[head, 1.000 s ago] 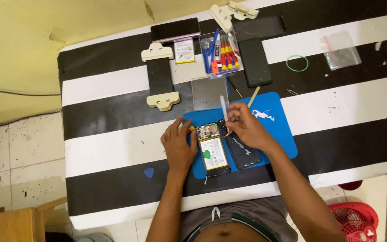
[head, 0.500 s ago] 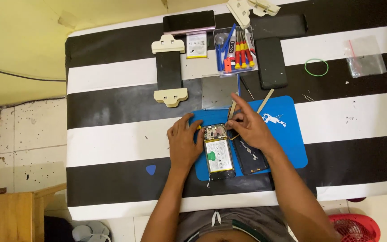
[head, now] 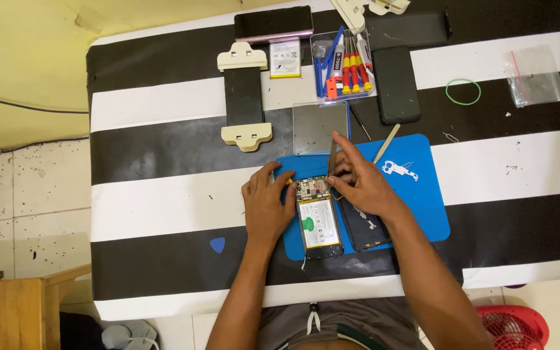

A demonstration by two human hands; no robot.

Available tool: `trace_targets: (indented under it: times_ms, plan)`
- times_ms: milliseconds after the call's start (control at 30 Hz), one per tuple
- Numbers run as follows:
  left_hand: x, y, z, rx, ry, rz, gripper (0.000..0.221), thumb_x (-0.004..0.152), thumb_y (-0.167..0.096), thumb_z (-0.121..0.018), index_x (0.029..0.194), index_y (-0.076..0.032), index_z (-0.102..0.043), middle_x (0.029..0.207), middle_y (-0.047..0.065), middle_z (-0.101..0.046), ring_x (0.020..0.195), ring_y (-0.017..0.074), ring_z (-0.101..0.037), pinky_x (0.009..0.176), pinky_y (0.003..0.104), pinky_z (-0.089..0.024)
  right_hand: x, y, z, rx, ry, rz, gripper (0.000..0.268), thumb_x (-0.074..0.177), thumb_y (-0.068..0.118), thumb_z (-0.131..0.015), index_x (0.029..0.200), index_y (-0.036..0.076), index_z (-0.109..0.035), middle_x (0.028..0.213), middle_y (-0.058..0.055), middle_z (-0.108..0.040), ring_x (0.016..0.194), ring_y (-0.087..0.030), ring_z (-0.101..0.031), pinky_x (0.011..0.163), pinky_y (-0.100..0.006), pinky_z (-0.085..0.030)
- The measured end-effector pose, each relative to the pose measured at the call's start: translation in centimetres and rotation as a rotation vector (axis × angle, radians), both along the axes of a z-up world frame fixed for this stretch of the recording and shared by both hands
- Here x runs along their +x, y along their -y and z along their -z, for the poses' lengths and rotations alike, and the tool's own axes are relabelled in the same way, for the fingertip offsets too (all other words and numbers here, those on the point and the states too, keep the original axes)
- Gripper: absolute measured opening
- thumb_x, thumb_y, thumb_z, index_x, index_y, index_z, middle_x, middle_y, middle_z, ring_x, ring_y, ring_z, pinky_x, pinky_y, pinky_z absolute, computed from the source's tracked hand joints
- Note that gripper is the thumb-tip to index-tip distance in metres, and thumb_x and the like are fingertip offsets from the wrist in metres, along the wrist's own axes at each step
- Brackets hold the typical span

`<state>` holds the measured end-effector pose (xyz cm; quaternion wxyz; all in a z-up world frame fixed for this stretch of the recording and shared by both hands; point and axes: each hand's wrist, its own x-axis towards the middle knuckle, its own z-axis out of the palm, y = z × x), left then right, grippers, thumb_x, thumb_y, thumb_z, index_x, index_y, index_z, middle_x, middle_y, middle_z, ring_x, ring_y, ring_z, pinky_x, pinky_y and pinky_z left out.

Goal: Disassembling a mobile phone by removing screws and internal components using a screwdriver and tweezers.

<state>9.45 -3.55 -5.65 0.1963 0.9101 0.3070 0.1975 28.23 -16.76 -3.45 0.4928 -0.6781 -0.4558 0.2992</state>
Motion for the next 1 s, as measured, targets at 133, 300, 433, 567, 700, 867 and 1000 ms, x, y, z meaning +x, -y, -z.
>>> trace_targets:
  times_ms: [133, 300, 433, 567, 700, 867, 1000]
  plan:
    - [0.1, 0.0, -0.1, -0.01, 0.004, 0.001, 0.021, 0.1, -0.031, -0.063, 0.117, -0.022, -0.071, 0.13, 0.002, -0.056, 0.126, 0.024, -0.051, 0.099, 0.044, -0.036, 0.1, 0.0, 0.5, 0.001, 0.017, 0.009, 0.086, 0.092, -0.005, -0.067, 0.165, 0.008, -0.023, 0.112, -0.024, -0.062, 0.095, -0.045, -0.071, 0.064, -0.056, -0.066]
    - [0.3, -0.1, -0.6, -0.025, 0.011, -0.02, 0.02, 0.099, -0.03, -0.064, 0.116, -0.022, -0.072, 0.129, 0.002, -0.057, 0.126, 0.0238, -0.051, 0.098, 0.044, -0.036, 0.3, -0.1, 0.5, 0.001, 0.035, 0.006, 0.083, 0.095, -0.004, -0.064, 0.165, 0.009, -0.021, 0.11, -0.022, -0.062, 0.09, -0.042, -0.07, 0.06, -0.057, -0.062]
    - [0.1, -0.1, -0.5, -0.058, 0.003, -0.009, 0.021, 0.099, -0.03, -0.062, 0.117, -0.022, -0.071, 0.13, 0.002, -0.056, 0.127, 0.0241, -0.05, 0.1, 0.044, -0.036, 0.1, 0.1, 0.5, -0.009, -0.002, -0.009, 0.084, 0.095, -0.007, -0.063, 0.166, 0.008, -0.02, 0.109, -0.021, -0.061, 0.096, -0.041, -0.069, 0.066, -0.056, -0.06]
    - [0.1, -0.1, -0.7, -0.067, -0.014, -0.011, 0.022, 0.099, -0.031, -0.062, 0.117, -0.021, -0.071, 0.13, 0.002, -0.056, 0.126, 0.0244, -0.05, 0.1, 0.044, -0.036, 0.1, 0.2, 0.8, -0.018, -0.008, -0.024, 0.085, 0.095, -0.007, -0.063, 0.166, 0.009, -0.019, 0.112, -0.021, -0.061, 0.099, -0.04, -0.069, 0.069, -0.056, -0.06]
    - [0.1, -0.1, -0.3, -0.067, -0.03, -0.017, 0.023, 0.1, -0.033, -0.062, 0.117, -0.022, -0.071, 0.131, 0.002, -0.056, 0.127, 0.0243, -0.049, 0.101, 0.045, -0.035, 0.2, 0.2, 1.1, -0.012, -0.028, -0.038, 0.084, 0.096, -0.008, -0.061, 0.166, 0.011, -0.019, 0.114, -0.02, -0.062, 0.104, -0.04, -0.068, 0.072, -0.056, -0.061]
    - [0.0, -0.3, -0.7, -0.074, -0.03, 0.003, 0.022, 0.1, -0.032, -0.062, 0.117, -0.022, -0.071, 0.13, 0.001, -0.056, 0.126, 0.0239, -0.049, 0.1, 0.044, -0.036, 0.0, 0.1, 0.9, -0.016, -0.017, -0.04, 0.084, 0.096, -0.009, -0.06, 0.167, 0.01, -0.019, 0.113, -0.02, -0.061, 0.099, -0.037, -0.067, 0.069, -0.054, -0.059]
    - [0.0, -0.3, -1.0, -0.089, -0.029, 0.013, 0.022, 0.101, -0.031, -0.062, 0.117, -0.021, -0.072, 0.129, 0.001, -0.057, 0.125, 0.0243, -0.049, 0.099, 0.044, -0.036, 0.1, -0.1, 0.7, -0.01, -0.015, -0.052, 0.085, 0.096, -0.01, -0.059, 0.166, 0.009, -0.016, 0.114, -0.022, -0.059, 0.101, -0.041, -0.066, 0.069, -0.057, -0.058]
